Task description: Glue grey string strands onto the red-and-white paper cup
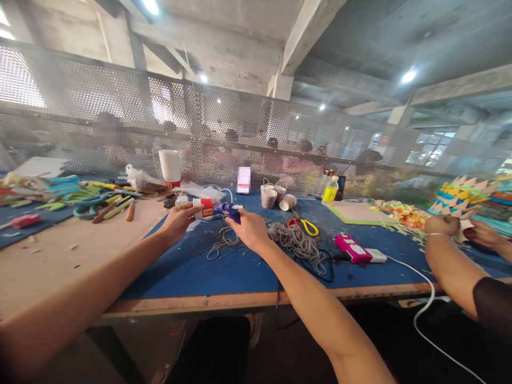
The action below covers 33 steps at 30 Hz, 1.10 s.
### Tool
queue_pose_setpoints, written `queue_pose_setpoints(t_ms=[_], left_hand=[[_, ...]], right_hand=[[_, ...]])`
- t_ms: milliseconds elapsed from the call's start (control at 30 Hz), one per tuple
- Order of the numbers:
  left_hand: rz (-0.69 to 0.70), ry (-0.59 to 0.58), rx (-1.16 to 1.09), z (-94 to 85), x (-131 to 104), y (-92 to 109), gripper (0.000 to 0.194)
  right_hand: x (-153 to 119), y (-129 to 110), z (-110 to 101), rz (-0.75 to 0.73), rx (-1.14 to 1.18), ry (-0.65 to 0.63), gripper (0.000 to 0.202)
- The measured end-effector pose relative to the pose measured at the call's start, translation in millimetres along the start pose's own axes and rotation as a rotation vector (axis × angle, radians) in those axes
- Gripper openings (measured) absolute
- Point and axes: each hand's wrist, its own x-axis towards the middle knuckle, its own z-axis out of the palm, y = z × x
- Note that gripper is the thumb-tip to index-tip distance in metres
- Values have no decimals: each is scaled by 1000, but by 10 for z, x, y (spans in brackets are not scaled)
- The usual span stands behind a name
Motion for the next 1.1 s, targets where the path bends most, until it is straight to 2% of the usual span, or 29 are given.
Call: queue_pose_setpoints(t_ms=[200, 433, 600, 767, 967, 1100], left_hand=[[-18, -34, -43, 1, -14, 6, 35], [-35, -51, -61, -6, 1, -21, 41], [-81, -69, -66, -6, 9, -30, 40], [-80, -61, -78, 14, -19, -5, 38], [-90, -68, -85, 23, -21, -9, 35], [-89, -80, -73, 40, -36, 0, 32]], right_hand=[[12, -3, 16, 45, 114, 35, 46], [43, 25, -34, 102, 380, 66, 41], [48, 67, -96, 140, 443, 102, 49], [112, 194, -60, 214, 281, 118, 45], [157, 388, 75, 295, -79, 39, 43], [142, 455, 193, 299, -201, -34, 43]])
